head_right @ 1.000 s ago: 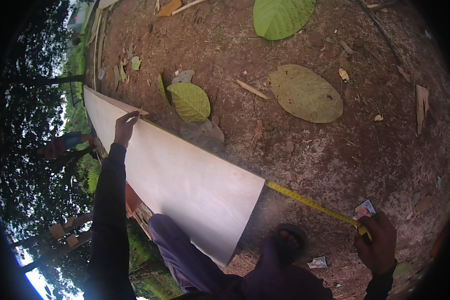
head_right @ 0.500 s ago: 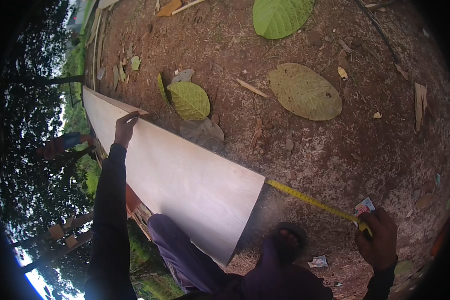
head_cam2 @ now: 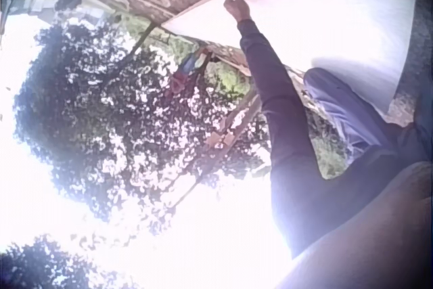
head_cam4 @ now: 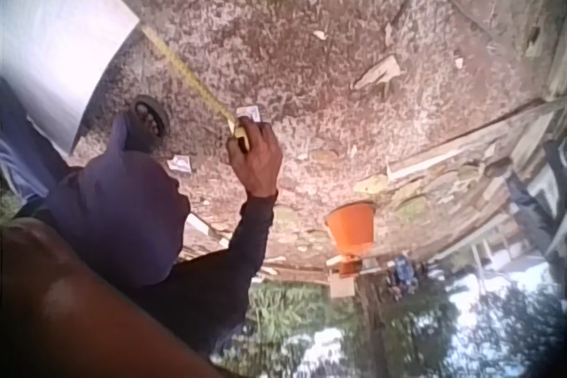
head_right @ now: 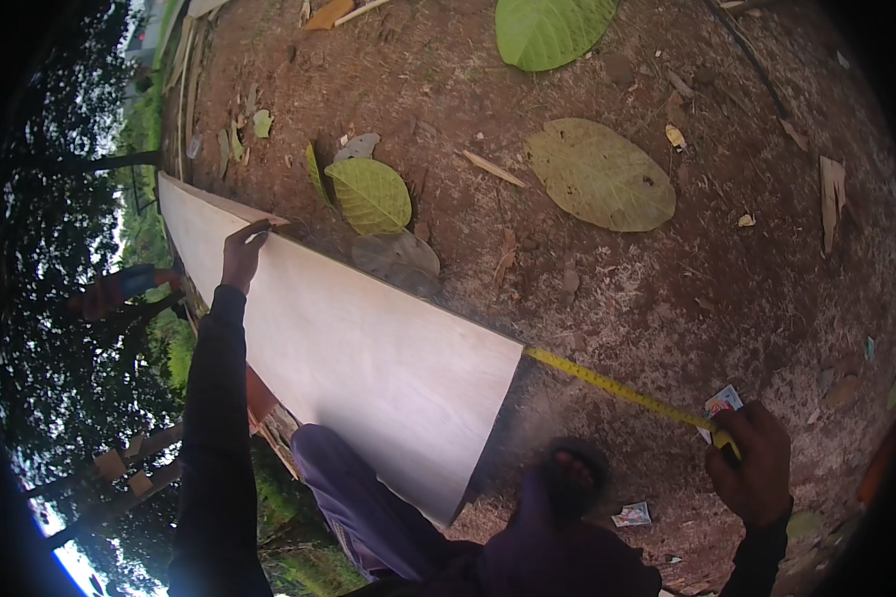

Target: The person hammers nails into a white board to attach a small wooden block, then measures the board and a separate wooden strip with a tape measure, and finally saws the strip. The work is done outdoors on a dirt surface.

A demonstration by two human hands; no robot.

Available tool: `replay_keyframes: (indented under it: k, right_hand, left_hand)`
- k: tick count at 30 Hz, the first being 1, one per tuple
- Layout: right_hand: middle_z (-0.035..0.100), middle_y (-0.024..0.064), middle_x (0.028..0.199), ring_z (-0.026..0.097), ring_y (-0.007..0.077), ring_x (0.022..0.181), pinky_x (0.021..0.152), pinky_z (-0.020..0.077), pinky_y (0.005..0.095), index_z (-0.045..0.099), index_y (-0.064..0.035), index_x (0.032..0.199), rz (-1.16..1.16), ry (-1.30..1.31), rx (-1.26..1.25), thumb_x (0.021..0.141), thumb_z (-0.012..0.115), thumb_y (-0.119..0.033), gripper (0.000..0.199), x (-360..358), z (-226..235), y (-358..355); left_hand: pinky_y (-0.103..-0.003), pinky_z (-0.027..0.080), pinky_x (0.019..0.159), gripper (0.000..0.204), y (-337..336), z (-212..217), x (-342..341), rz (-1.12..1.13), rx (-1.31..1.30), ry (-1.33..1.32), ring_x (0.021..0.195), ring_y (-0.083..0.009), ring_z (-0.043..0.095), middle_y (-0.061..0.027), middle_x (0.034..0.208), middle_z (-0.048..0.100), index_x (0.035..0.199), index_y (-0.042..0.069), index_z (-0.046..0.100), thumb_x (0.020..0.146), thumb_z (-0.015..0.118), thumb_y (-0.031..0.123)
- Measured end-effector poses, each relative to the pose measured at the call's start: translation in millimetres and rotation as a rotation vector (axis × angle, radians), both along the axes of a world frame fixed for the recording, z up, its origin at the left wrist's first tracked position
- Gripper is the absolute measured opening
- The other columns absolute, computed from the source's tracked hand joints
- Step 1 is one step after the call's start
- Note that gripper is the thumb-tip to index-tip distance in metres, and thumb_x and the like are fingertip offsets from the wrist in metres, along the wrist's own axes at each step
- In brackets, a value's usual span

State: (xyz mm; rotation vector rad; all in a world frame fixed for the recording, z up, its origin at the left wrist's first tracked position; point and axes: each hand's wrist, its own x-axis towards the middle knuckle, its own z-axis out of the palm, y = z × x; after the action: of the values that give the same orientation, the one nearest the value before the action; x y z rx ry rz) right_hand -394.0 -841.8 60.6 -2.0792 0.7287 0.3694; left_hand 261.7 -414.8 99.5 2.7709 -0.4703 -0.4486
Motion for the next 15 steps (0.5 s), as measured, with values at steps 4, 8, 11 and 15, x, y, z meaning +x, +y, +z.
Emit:
replay_keyframes:
  k: [4,8,11,15]
  right_hand:
    - [0.056,0.0171,0.089,0.06,0.0386,0.08,0.068,0.0461,0.0483,0.068,-0.001,0.104,-0.006,-0.009,0.001,0.067,0.073,-0.007,0.037,0,-1,1]
    - [0.057,0.0164,0.089,0.061,0.0375,0.08,0.069,0.0477,0.0474,0.069,-0.0015,0.107,0.012,-0.029,-0.023,0.068,0.073,-0.005,0.04,2,-1,0]
    - [0.058,0.0156,0.09,0.062,0.0364,0.08,0.068,0.0481,0.0469,0.069,-0.0021,0.108,0.034,-0.02,-0.029,0.068,0.073,-0.005,0.04,3,2,-3]
    - [0.058,0.0145,0.088,0.062,0.035,0.076,0.065,0.0476,0.0456,0.07,-0.0029,0.107,0.045,-0.018,-0.044,0.069,0.074,-0.006,0.038,6,4,-8]
  left_hand:
    - [-0.031,0.049,0.105,0.028,3,0,3,-0.005,-0.011,0.006,0.117,-0.0199,0.067,-0.0118,0.122,0.075,0.121,0.0,0.075,0.096,0.065,0.004]
    - [-0.031,0.049,0.104,0.029,-6,1,0,0.001,0.007,-0.002,0.116,-0.0197,0.068,-0.0122,0.121,0.076,0.122,0.0,0.075,0.096,0.064,0.005]
    - [-0.032,0.046,0.107,0.031,-2,2,4,0.012,0.074,-0.004,0.119,-0.0207,0.066,-0.0119,0.124,0.074,0.126,-0.001,0.073,0.097,0.063,0.004]
    - [-0.032,0.048,0.103,0.031,-3,2,1,-0.016,0.04,-0.014,0.114,-0.0215,0.068,-0.0136,0.12,0.075,0.125,-0.001,0.073,0.096,0.062,0.004]
